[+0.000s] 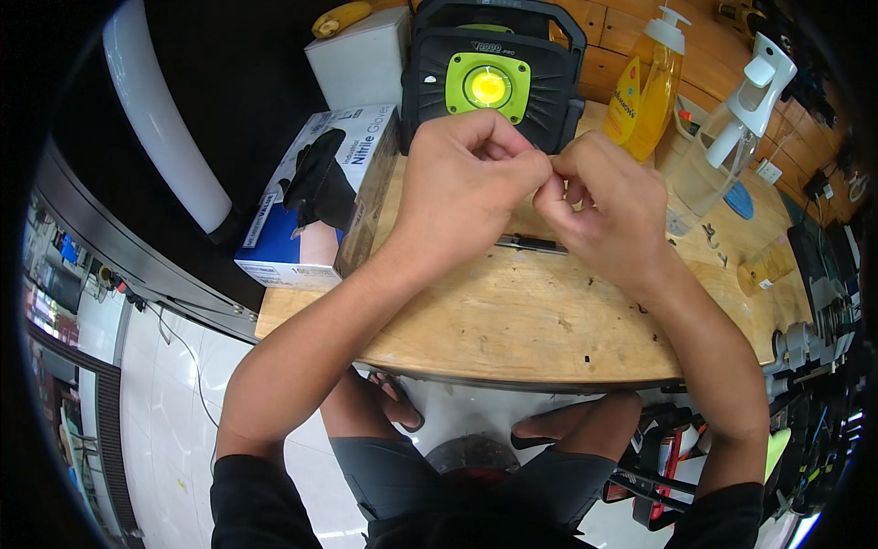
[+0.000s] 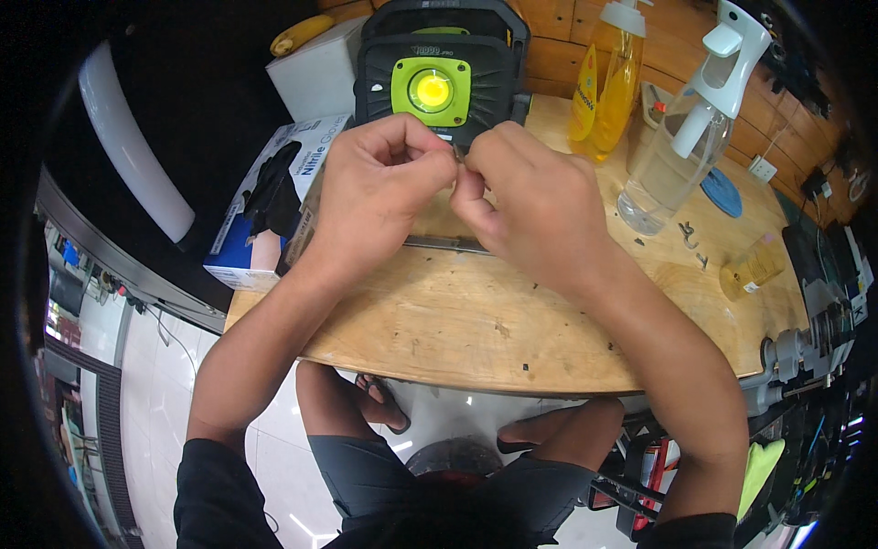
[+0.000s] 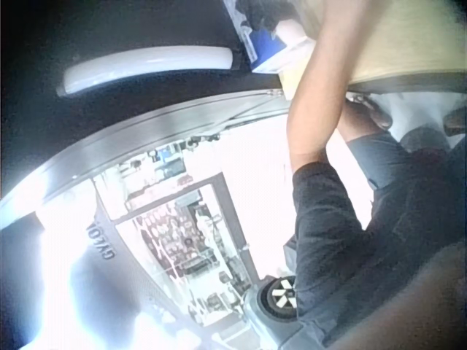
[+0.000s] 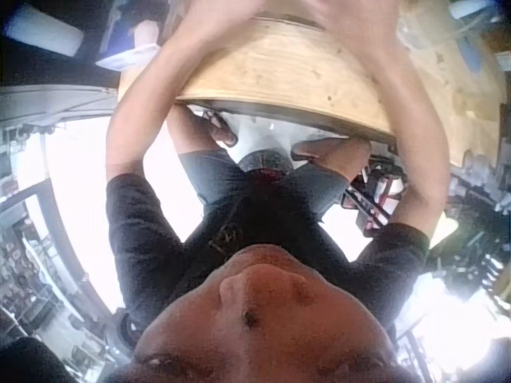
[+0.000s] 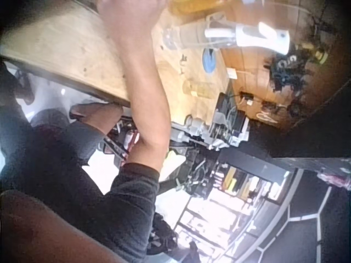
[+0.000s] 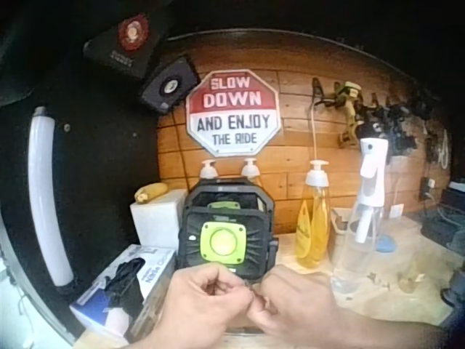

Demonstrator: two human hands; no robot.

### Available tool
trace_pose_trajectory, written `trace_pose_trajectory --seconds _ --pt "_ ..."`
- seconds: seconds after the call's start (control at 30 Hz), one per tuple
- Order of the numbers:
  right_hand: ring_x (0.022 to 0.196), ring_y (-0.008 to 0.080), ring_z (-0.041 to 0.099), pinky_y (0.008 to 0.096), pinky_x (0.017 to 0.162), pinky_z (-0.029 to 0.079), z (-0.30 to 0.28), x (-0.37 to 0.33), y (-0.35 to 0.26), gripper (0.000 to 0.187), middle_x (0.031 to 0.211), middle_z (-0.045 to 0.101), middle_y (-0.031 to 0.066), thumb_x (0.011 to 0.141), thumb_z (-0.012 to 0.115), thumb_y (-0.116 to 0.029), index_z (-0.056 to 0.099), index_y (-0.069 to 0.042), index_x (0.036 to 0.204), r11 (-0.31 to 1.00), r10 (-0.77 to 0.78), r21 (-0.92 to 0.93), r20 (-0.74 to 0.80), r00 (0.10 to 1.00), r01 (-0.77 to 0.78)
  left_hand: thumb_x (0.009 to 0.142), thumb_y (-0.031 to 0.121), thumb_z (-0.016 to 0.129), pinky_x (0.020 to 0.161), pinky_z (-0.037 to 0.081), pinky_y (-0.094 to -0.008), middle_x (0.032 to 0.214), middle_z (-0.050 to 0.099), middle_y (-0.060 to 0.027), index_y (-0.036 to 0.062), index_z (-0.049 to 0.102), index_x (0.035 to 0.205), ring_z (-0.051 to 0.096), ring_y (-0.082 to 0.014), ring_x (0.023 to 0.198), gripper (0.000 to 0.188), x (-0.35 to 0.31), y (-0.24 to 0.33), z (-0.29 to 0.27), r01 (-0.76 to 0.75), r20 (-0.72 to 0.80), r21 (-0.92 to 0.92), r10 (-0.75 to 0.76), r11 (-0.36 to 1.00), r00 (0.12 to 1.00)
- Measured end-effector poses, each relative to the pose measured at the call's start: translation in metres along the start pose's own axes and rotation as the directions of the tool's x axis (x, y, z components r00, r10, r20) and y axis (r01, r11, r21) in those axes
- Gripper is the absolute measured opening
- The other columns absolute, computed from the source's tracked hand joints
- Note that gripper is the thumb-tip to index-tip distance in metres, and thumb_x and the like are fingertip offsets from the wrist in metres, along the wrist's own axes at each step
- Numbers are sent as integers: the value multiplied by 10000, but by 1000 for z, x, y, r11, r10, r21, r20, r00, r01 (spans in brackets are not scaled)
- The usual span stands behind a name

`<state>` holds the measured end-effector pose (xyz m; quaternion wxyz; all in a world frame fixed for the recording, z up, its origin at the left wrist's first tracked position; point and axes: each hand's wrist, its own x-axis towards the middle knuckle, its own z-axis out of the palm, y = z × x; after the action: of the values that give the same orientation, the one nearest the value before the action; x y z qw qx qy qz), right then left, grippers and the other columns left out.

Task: The person uses a utility knife to scrape and clean a small metal component on a wooden table. They then pick up a second metal piece and attempt to fit the two parts together, manipulating them with their fingers to align the components.

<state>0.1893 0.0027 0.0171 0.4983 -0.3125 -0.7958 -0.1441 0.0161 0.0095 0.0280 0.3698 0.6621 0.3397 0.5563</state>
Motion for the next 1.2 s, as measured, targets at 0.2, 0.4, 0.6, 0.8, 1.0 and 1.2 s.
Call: trace_pose_trajectory --seconds 0.2,0.4,0.6,0.8,1.0,1.2 --pt "541 105 616 251 505 481 2 -1 0 127 672 621 45 780 755 11 632 -22 786 953 211 229 -37 977 -197 834 86 741 595 440 -215 745 663 -3 -27 699 838 559 -37 671 121 0 -2 2 -4 7 -36 5 999 1000" --pt "596 26 614 196 545 495 5 -5 1 96 692 657 2 827 728 10 640 -4 792 815 387 461 16 922 -350 834 75 756 577 444 -214 741 671 -11 -46 711 845 562 -35 663 130 0 -2 2 22 1 -71 -22 997 1000" --pt "633 7 600 176 564 479 1 -4 -3 88 724 657 -9 874 710 6 635 2 827 685 468 585 102 878 -434 837 91 750 594 462 -210 739 684 -20 -49 729 873 584 -47 661 146 1 -4 1 62 6 -106 -61 992 998" --pt "663 3 594 170 575 466 0 -4 -3 80 770 667 1 906 694 -10 628 6 863 529 541 673 202 816 -517 881 100 670 738 495 -251 838 709 -75 -33 725 955 613 -104 754 162 1 -2 -2 155 84 -162 -143 975 986" --pt "672 22 616 185 579 488 -3 -3 -1 95 785 675 16 930 679 -47 628 17 882 484 562 671 255 787 -562 899 109 664 750 492 -253 864 709 -78 -34 724 968 611 -111 773 169 1 -3 -2 202 112 -220 -181 955 977" --pt "626 28 615 210 544 504 1 -2 -4 119 731 673 15 877 723 -35 631 8 814 643 524 587 131 842 -492 898 102 674 750 492 -251 862 704 -67 -33 728 974 615 -109 778 164 2 -7 -2 180 122 -237 -154 955 980"
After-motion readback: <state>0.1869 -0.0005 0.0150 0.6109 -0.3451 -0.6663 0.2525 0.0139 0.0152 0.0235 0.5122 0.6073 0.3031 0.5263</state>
